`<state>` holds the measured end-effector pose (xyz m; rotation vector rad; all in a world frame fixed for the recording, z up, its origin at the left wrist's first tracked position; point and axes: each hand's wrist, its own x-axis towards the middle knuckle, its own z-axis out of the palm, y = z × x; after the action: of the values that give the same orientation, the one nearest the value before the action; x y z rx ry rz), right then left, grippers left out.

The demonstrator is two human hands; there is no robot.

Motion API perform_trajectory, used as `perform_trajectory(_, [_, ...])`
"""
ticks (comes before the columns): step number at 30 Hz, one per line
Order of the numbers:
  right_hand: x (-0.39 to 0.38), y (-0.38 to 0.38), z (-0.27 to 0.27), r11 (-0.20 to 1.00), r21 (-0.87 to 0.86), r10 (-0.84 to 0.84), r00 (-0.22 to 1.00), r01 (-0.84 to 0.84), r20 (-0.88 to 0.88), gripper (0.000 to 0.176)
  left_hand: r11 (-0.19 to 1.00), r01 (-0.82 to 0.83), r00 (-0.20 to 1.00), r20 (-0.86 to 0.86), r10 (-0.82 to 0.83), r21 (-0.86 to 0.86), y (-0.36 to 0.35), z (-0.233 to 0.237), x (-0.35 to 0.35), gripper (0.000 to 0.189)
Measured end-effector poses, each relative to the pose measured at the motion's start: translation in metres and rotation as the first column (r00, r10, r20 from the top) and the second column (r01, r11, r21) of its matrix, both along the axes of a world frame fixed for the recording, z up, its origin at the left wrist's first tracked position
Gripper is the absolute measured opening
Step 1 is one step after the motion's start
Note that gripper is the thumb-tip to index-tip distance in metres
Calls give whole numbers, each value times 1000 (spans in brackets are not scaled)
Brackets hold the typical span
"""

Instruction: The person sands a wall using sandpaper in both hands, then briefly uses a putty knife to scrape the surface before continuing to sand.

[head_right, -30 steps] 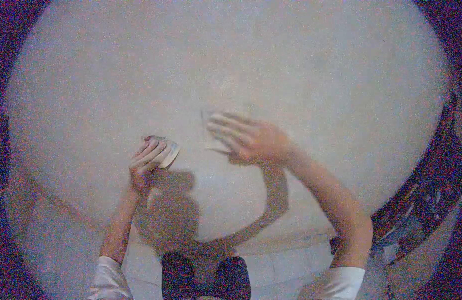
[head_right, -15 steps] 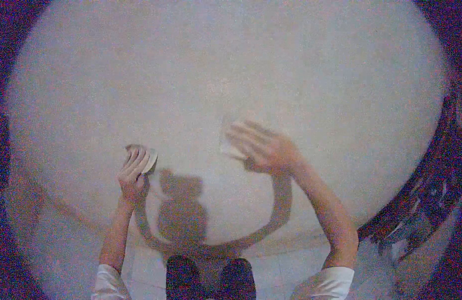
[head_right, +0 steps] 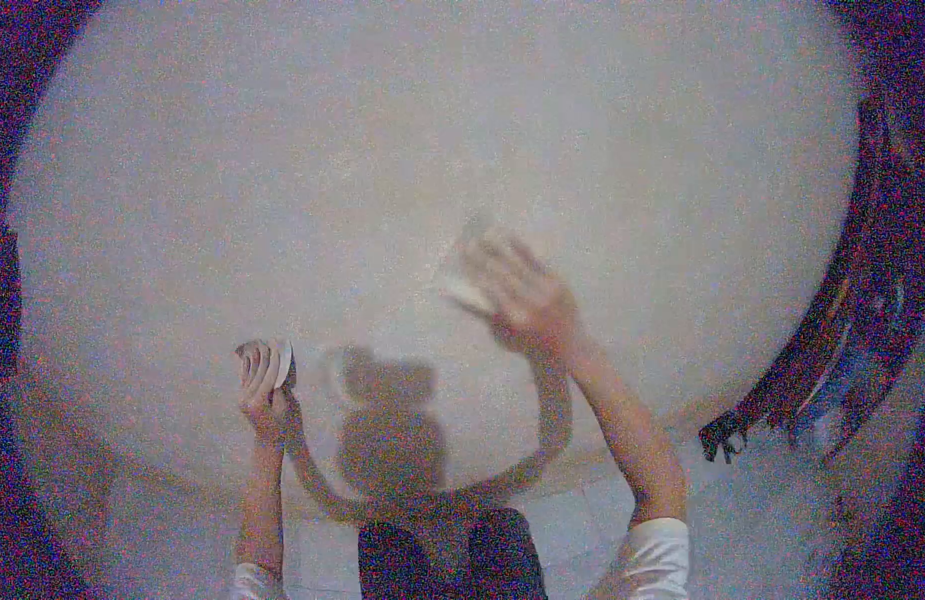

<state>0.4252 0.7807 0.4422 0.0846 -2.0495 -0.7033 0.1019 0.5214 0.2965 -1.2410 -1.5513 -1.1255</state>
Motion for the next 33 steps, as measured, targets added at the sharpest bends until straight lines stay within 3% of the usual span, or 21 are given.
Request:
perform_trajectory(1, [0,2,8,1000,-6,-3,1000,3,-13,59,1000,3,1000,-13,-3,-6,0,8,0,47])
perform_trajectory(3, [18,-2,25,973,-220,-144,914,62,-380,55,999,-5,1000,7,4,53,-1,24,25,46])
perform_trajectory(7, [7,-19,-4,963,-268,-87,933,-10,-349,58,995,-55,996,79,48,83,13,41,54,46])
perform_trajectory(10, [3,-37,-27,962,-269,-43,957,-37,-286,61,999,10,1000,-20,-10,42,24,71,77,42])
perform_trajectory(12, [6,-52,-39,951,-309,-56,979,-7,-196,60,903,141,928,-264,-263,-406,27,90,86,42])
perform_trajectory(13, [8,-55,-44,951,-308,-43,981,-18,-190,60,905,131,933,-259,-251,-404,28,104,88,42])
perform_trajectory(15, [17,-57,-55,955,-289,-102,986,60,-134,58,834,146,794,-440,-419,-531,24,127,88,44])
perform_trajectory(17, [29,-64,-66,935,-354,-54,988,1,-141,56,841,134,823,-414,-389,-524,1,135,72,45])
perform_trajectory(19, [33,-64,-87,898,-439,-130,967,21,-219,44,929,63,896,-389,-214,-365,-33,155,60,45])
perform_trajectory(20, [33,-69,-97,899,-438,-98,973,-5,-211,44,931,36,906,-382,-184,-363,-47,155,51,45])
perform_trajectory(22, [33,-79,-114,855,-518,-155,940,-27,-304,44,993,-114,988,-103,118,37,-70,149,36,45])
perform_trajectory(23, [31,-84,-123,851,-523,-129,947,-46,-293,44,989,-143,985,-94,146,31,-72,138,31,45])
perform_trajectory(25, [31,-95,-139,829,-560,-178,941,-16,-289,46,893,-188,967,238,95,408,-62,110,32,43])
perform_trajectory(26, [30,-104,-140,824,-567,-165,947,-22,-277,46,894,-147,949,314,7,424,-56,99,54,39])
perform_trajectory(27, [30,-115,-139,817,-575,-162,938,-47,-306,47,915,-88,983,183,16,393,-48,75,55,35])
perform_trajectory(28, [29,-124,-137,810,-582,-162,927,-71,-338,48,970,-72,994,100,50,233,-50,65,79,35])
perform_trajectory(29, [30,-131,-136,806,-588,-160,929,-71,-333,48,971,-77,993,104,55,227,-56,65,89,35])
perform_trajectory(31, [37,-145,-134,769,-637,-201,926,-53,-320,50,998,-28,993,-114,23,-47,-68,64,106,36])
perform_trajectory(33, [48,-148,-141,757,-652,-206,932,-41,-298,50,997,-68,994,-88,71,41,-95,48,83,35])
